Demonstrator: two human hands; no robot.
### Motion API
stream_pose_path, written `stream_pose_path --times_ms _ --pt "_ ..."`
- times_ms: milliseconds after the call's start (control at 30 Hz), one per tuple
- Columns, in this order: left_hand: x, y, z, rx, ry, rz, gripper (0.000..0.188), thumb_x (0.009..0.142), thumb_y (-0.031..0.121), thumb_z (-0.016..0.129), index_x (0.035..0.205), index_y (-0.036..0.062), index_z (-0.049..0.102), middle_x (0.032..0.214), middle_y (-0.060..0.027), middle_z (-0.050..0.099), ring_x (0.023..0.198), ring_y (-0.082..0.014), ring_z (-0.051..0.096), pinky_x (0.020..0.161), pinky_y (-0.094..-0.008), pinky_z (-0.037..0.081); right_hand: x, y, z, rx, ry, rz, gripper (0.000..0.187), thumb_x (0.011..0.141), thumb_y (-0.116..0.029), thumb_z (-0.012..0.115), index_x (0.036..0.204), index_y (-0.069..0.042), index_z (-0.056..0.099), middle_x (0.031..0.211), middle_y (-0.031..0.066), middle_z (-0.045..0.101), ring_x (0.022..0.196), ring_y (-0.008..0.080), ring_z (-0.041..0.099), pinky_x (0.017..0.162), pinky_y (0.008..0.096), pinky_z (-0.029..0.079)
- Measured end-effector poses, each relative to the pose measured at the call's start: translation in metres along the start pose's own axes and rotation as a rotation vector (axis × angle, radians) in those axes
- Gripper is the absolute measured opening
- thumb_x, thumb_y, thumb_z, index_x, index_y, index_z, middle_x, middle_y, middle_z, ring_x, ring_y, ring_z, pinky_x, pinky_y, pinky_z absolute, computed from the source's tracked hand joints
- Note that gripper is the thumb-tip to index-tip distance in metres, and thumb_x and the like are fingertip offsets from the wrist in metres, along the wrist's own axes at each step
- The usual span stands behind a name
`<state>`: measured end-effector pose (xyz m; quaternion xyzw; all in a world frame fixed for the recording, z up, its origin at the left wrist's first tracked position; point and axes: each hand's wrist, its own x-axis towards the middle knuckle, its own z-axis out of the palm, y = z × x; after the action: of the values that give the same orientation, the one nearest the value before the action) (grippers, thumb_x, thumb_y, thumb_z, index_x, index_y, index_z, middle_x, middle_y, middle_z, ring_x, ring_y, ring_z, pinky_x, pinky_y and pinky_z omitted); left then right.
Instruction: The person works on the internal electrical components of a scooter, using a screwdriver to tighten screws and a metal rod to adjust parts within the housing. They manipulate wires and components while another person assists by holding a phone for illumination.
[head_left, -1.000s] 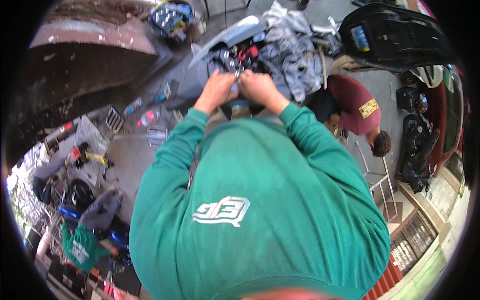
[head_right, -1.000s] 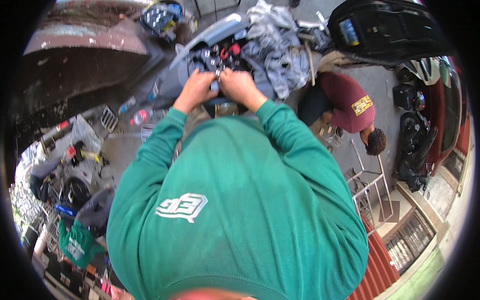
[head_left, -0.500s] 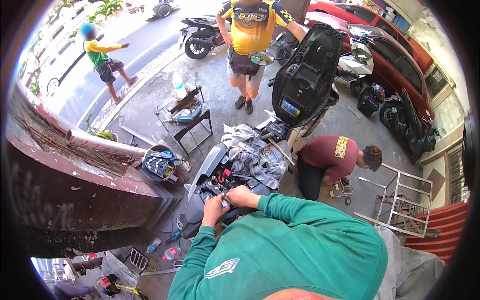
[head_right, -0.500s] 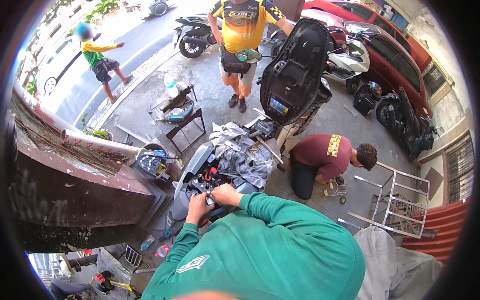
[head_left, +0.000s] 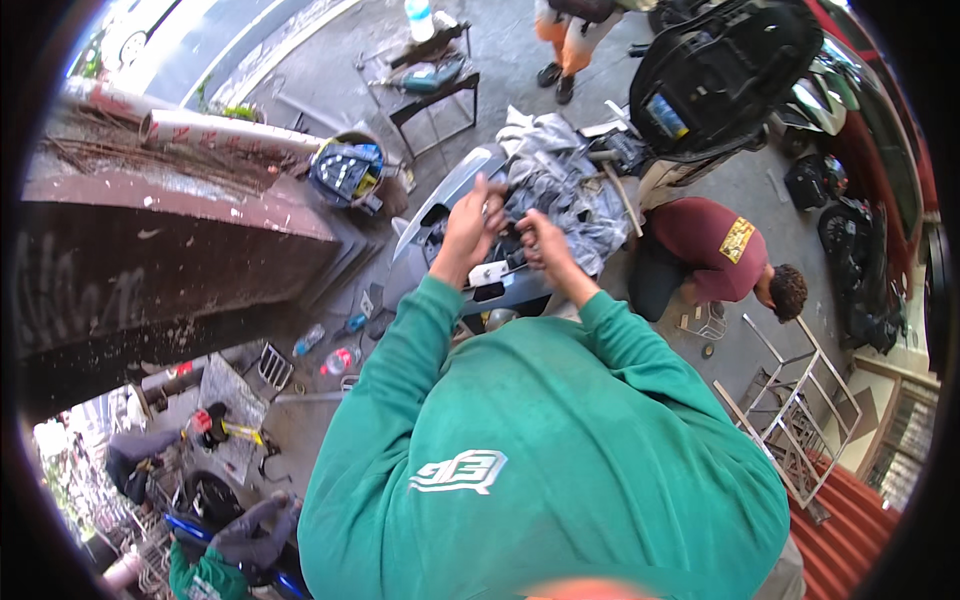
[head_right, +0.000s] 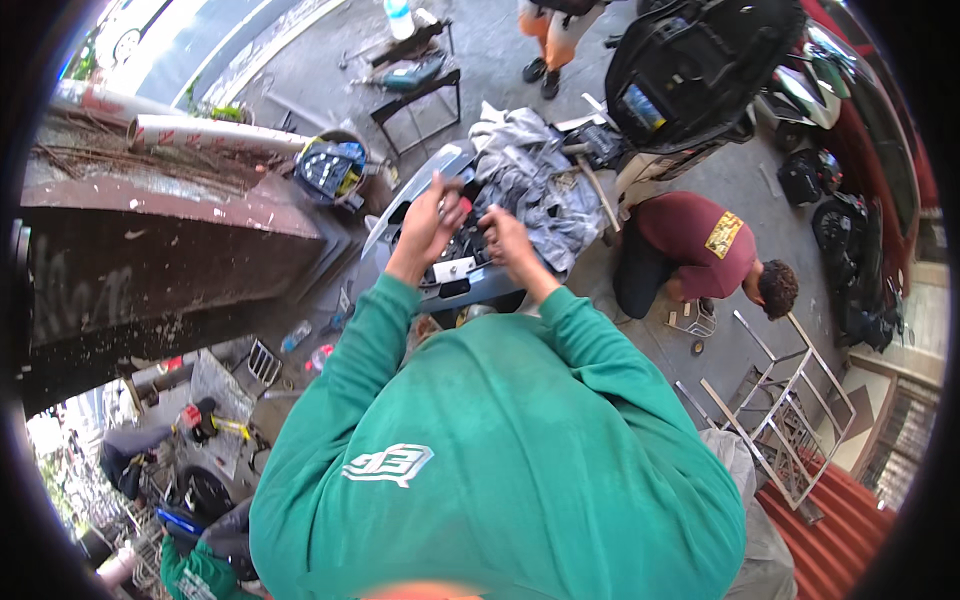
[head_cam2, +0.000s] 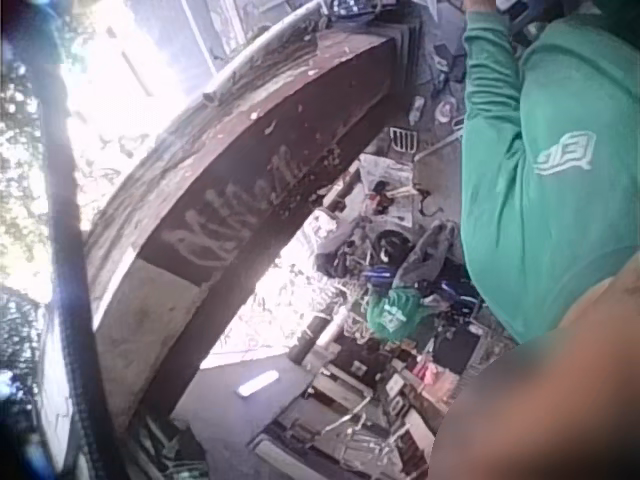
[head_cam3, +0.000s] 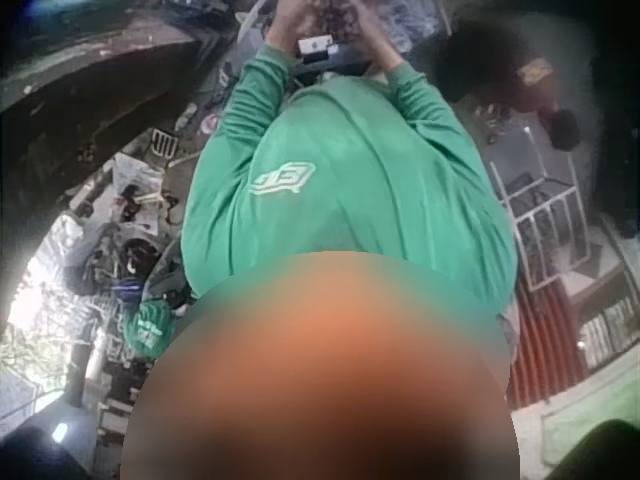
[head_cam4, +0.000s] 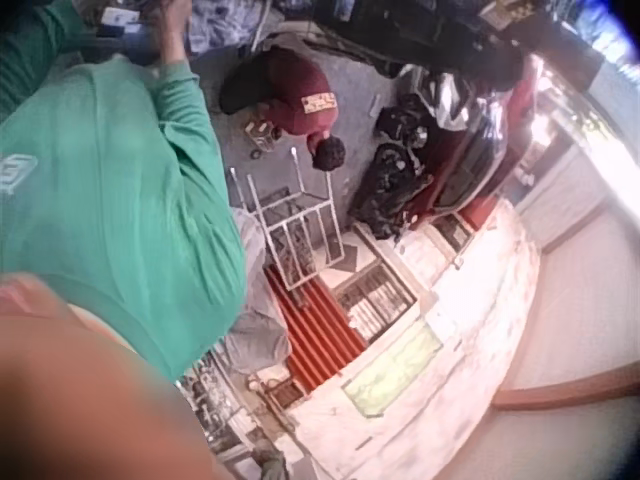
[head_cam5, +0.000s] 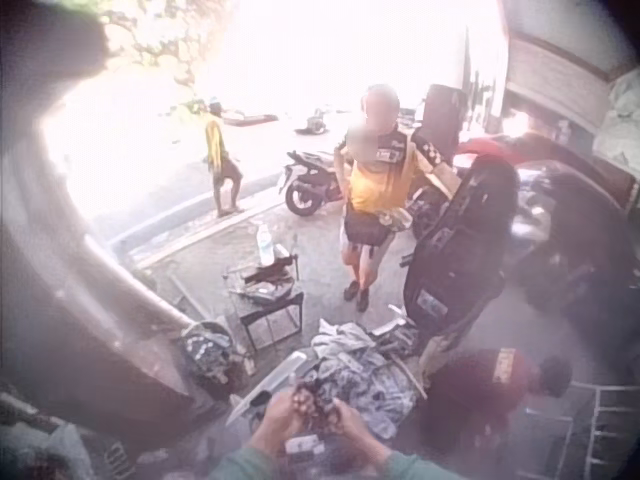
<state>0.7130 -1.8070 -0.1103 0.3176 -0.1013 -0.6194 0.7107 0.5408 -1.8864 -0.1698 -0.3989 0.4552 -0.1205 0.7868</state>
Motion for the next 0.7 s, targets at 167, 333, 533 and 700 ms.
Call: stream_pose_path --times_ms 167,333,533,700 --pt "0.046 -0.012 0.032 -0.356 0.101 0.021 0.055 0.112 0.038 0.033 0.14 -0.0049 0.054 0.124 -0.0188 0.067 0.112 -0.0327 0.064 0.102 -0.044 0.051 -0.046 -0.026 -0.035 0.473 -0.062 0.03 0.037 0.105 -0.043 0.05 0.11 -0.008 0.06 0.077 -0.0006 0.054 0.056 0.0097 0.045 0.047 0.0255 0.036" --pt "0.069 -0.046 0.03 -0.338 0.158 -0.074 0.053 0.108 0.027 0.032 0.146 -0.0089 0.045 0.145 -0.0249 0.055 0.131 -0.0383 0.056 0.113 -0.0464 0.044 -0.076 -0.031 -0.068 0.629 0.03 0.067 0.033 0.102 -0.03 0.049 0.117 -0.003 0.06 0.096 0.0079 0.066 0.077 0.0188 0.06 0.068 0.0319 0.048" --pt "0.091 -0.082 0.03 -0.213 0.222 -0.08 0.055 0.104 0.021 0.033 0.147 -0.0114 0.042 0.142 -0.0269 0.056 0.128 -0.0395 0.058 0.113 -0.0466 0.046 -0.065 -0.029 -0.129 0.539 0.005 0.123 0.03 0.09 0.001 0.048 0.118 0.0 0.06 0.11 0.0094 0.063 0.094 0.0209 0.061 0.076 0.0307 0.048" --pt "0.089 -0.09 0.048 -0.235 0.296 -0.027 0.057 0.103 0.02 0.033 0.15 -0.0128 0.037 0.146 -0.0294 0.053 0.134 -0.0413 0.054 0.116 -0.0472 0.043 -0.056 -0.062 -0.169 0.345 -0.258 0.137 0.032 0.092 0.007 0.047 0.121 0.001 0.058 0.112 0.0096 0.06 0.098 0.0192 0.06 0.075 0.0297 0.049"
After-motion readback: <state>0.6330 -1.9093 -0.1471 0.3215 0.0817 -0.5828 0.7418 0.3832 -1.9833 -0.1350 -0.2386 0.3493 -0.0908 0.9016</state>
